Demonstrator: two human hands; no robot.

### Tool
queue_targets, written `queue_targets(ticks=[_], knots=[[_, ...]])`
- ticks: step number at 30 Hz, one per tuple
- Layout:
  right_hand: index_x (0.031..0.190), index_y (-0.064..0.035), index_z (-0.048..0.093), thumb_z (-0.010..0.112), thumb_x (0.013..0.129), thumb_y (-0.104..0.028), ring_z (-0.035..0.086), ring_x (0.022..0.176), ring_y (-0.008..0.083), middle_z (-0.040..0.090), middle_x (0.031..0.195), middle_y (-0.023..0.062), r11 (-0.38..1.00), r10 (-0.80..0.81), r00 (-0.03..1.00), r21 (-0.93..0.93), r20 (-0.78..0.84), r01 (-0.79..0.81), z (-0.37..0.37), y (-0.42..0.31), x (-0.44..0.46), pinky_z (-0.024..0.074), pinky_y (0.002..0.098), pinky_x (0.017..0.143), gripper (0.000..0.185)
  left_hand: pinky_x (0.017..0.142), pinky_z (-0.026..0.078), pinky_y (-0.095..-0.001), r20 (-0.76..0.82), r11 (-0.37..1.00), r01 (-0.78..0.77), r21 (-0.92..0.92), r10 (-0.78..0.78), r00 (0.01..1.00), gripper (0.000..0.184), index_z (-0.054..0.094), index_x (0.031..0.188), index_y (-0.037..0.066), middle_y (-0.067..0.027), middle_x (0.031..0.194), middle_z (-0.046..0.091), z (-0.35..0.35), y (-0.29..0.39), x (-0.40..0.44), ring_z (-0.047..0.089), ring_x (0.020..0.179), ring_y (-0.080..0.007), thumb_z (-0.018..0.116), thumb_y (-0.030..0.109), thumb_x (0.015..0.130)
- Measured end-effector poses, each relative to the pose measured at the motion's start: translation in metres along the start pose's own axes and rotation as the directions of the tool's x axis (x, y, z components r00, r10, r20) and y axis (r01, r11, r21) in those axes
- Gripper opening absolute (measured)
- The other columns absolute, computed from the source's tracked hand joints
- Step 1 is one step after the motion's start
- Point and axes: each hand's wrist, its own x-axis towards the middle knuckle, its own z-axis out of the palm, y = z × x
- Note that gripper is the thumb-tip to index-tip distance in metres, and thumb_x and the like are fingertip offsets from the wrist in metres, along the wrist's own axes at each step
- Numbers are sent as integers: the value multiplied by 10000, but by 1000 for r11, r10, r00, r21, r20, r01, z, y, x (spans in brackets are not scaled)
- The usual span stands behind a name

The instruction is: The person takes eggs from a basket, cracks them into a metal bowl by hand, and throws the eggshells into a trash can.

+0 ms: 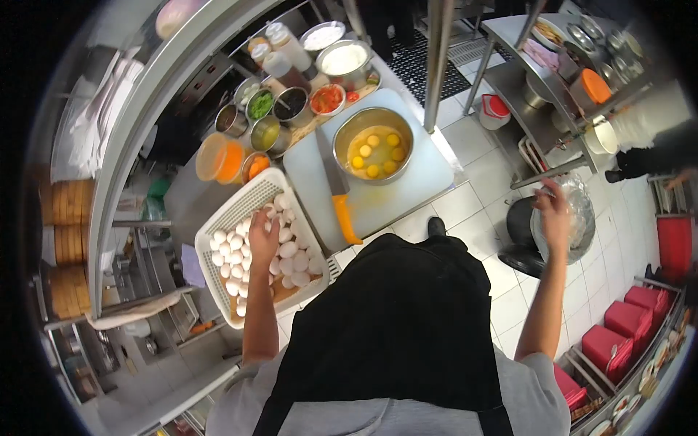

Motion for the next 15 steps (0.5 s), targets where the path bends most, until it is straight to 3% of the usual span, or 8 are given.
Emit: queue_targets(ticks=[2, 4, 5, 8, 10, 12, 13, 15], knots=[[1223, -64, 579, 550, 938, -101, 621, 1017, 155, 620, 1153, 52, 1000, -18, 984, -7, 179, 20, 54, -42, -8, 488, 282, 807, 289, 821, 472, -455, 461, 959, 210, -189, -103, 882, 438, 567, 1183, -11, -198, 1042, 554, -37, 53, 8, 568, 946, -388, 693, 126, 787], [1206, -52, 581, 548, 926, -71, 607, 942, 120, 635, 1072, 34, 994, -105, 942, 70, 320, 87, 99, -66, -14, 486, 273, 797, 283, 841, 473, -448, 523, 981, 137, -134, -47, 851, 471, 573, 1197, 1, -193, 1059, 553, -24, 53, 0, 572, 973, -383, 710, 134, 767], [1197, -51, 586, 528, 924, -34, 600, 916, 117, 639, 1035, 30, 995, -89, 907, 6, 411, 95, 117, -79, -17, 484, 274, 802, 280, 861, 475, -442, 592, 995, 58, -76, -2, 806, 505, 578, 1210, 12, -188, 1077, 551, -19, 51, -5, 575, 1001, -378, 728, 142, 746], [1154, -49, 614, 583, 917, -38, 614, 881, 117, 654, 998, 37, 966, -221, 785, 20, 579, 257, 169, -107, -29, 500, 270, 756, 239, 882, 474, -438, 526, 997, 21, -80, 24, 850, 524, 585, 1201, 18, -186, 1127, 544, -7, 50, -5, 578, 1030, -374, 748, 137, 718], [1131, -38, 620, 595, 913, -49, 631, 901, 127, 650, 1067, 43, 973, -228, 701, 138, 676, 183, 201, -116, -40, 516, 272, 767, 220, 873, 479, -418, 455, 991, 63, -115, -4, 890, 527, 585, 1190, 8, -182, 1120, 565, -16, 51, -6, 590, 1006, -346, 770, 133, 713], [1153, -29, 604, 596, 911, -62, 637, 916, 142, 648, 1074, 58, 950, -307, 624, 191, 719, 247, 235, -124, -51, 528, 292, 793, 244, 838, 493, -382, 280, 961, 149, -231, -81, 957, 524, 585, 1182, 7, -165, 1077, 593, -32, 63, -5, 602, 946, -307, 785, 98, 706], [1206, -35, 569, 604, 910, -71, 629, 951, 150, 634, 1103, 57, 946, -322, 603, 237, 729, 219, 249, -131, -57, 530, 294, 793, 301, 803, 502, -349, 276, 922, 238, -305, -154, 949, 530, 592, 1179, 15, -135, 1018, 609, -41, 83, 0, 608, 903, -267, 798, 64, 693], [1298, -56, 491, 610, 921, -92, 604, 1015, 162, 596, 1156, 59, 924, -372, 584, 348, 722, 159, 271, -150, -66, 517, 282, 808, 396, 795, 505, -346, 249, 905, 141, -400, -41, 968, 526, 595, 1176, 14, -132, 1016, 608, -41, 122, 11, 613, 902, -266, 797, 57, 692]])
